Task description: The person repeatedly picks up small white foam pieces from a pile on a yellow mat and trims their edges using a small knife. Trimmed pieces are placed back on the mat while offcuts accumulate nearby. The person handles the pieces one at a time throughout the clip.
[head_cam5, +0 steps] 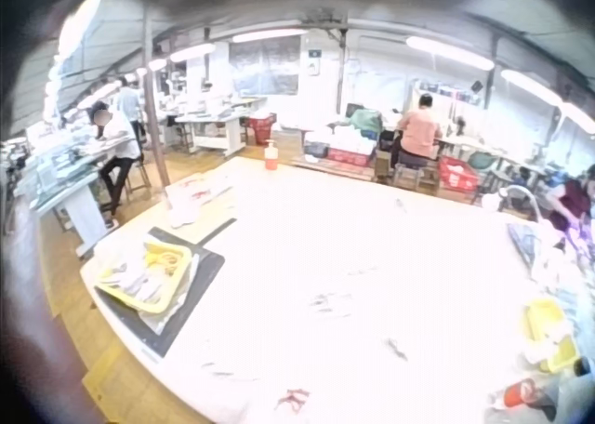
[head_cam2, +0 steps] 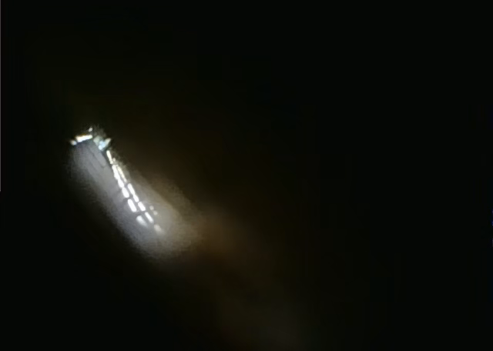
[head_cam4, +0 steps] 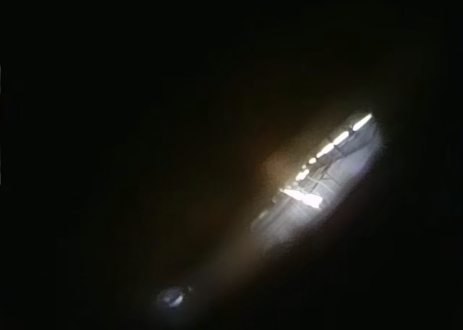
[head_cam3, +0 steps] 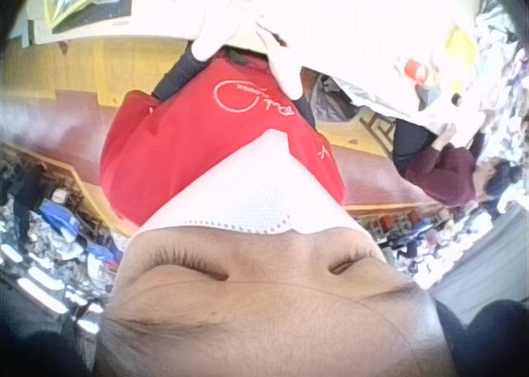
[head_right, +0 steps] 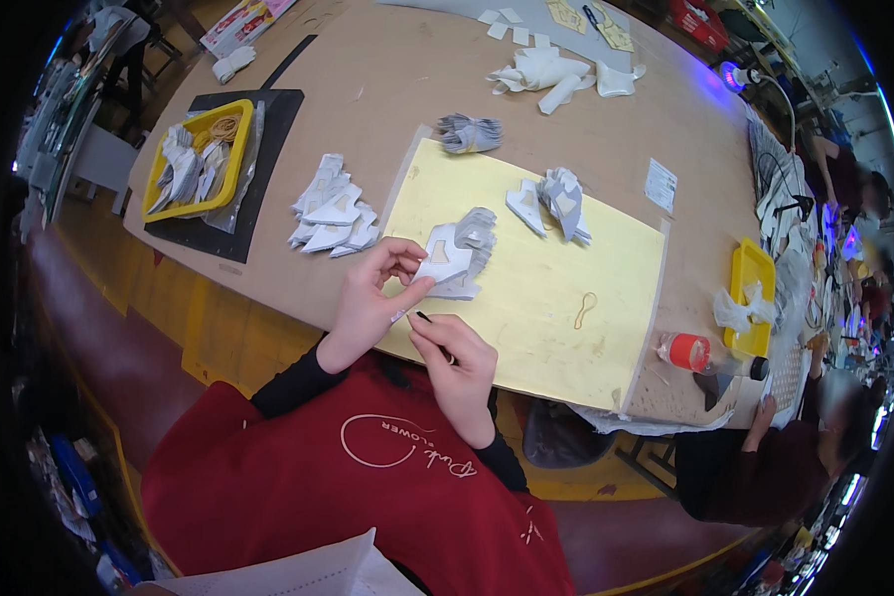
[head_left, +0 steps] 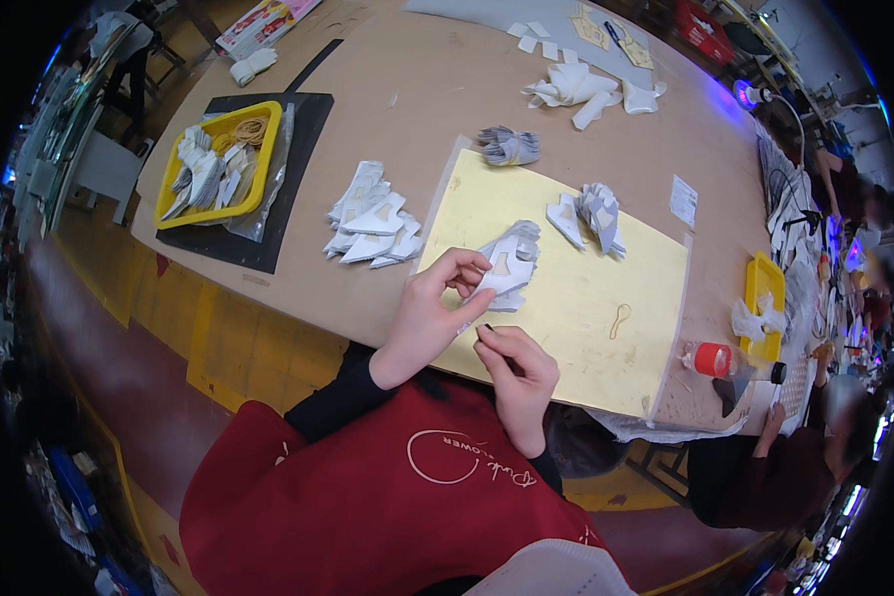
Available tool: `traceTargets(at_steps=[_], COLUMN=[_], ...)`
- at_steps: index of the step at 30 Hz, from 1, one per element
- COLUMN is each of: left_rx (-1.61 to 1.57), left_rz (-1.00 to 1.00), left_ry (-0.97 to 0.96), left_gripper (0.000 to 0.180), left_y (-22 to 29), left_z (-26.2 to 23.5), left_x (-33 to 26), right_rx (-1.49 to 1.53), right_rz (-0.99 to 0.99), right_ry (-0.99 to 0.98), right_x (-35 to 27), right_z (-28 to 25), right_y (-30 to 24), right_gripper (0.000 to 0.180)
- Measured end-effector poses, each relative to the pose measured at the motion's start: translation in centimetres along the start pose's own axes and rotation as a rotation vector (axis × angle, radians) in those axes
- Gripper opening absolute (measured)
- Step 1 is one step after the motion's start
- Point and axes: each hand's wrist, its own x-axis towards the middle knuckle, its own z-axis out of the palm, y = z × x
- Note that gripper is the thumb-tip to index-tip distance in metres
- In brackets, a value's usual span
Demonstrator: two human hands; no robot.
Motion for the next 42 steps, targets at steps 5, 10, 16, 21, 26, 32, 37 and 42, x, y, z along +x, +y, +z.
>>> traceTargets(at_steps=[5,10,16,21,26,32,37,42], left_rx=[0.007,0.340,0.889,0.484,0.569,0.119,-0.143,-0.303], left_rz=[0.008,-0.038,0.222,0.148,0.085,-0.265,-0.344,-0.375], left_ry=[0.071,0.206,0.416,-0.052,-0.059,-0.241,-0.316,-0.316], left_gripper=[0.030,0.026,0.026,0.028,0.023,0.016,0.019,0.018], left_y=[-1.2,-3.3,-2.4,-3.9,-5.8,-3.6,-1.5,-0.7], left_z=[-0.7,-6.0,-7.2,0.2,1.8,-0.4,-1.2,-1.4], left_x=[0.2,1.3,1.6,0.4,-0.1,-0.1,-0.6,-0.7], right_rx=[-0.333,-0.317,-0.121,-0.176,-0.193,-0.528,-0.590,-0.662], right_rz=[-0.121,-0.084,0.198,0.192,0.106,-0.083,-0.331,-0.462], right_ry=[-0.157,-0.098,0.218,0.178,0.215,0.069,0.078,0.028], right_x=[0.8,0.6,0.0,-0.3,-0.9,-0.1,0.9,1.3], right_z=[0.5,-1.6,-4.8,-4.6,-3.6,-2.9,-3.2,-3.1], right_y=[-0.4,0.8,2.3,1.9,1.6,1.6,1.4,0.5], right_gripper=[0.028,0.034,0.033,0.030,0.028,0.025,0.022,0.022])
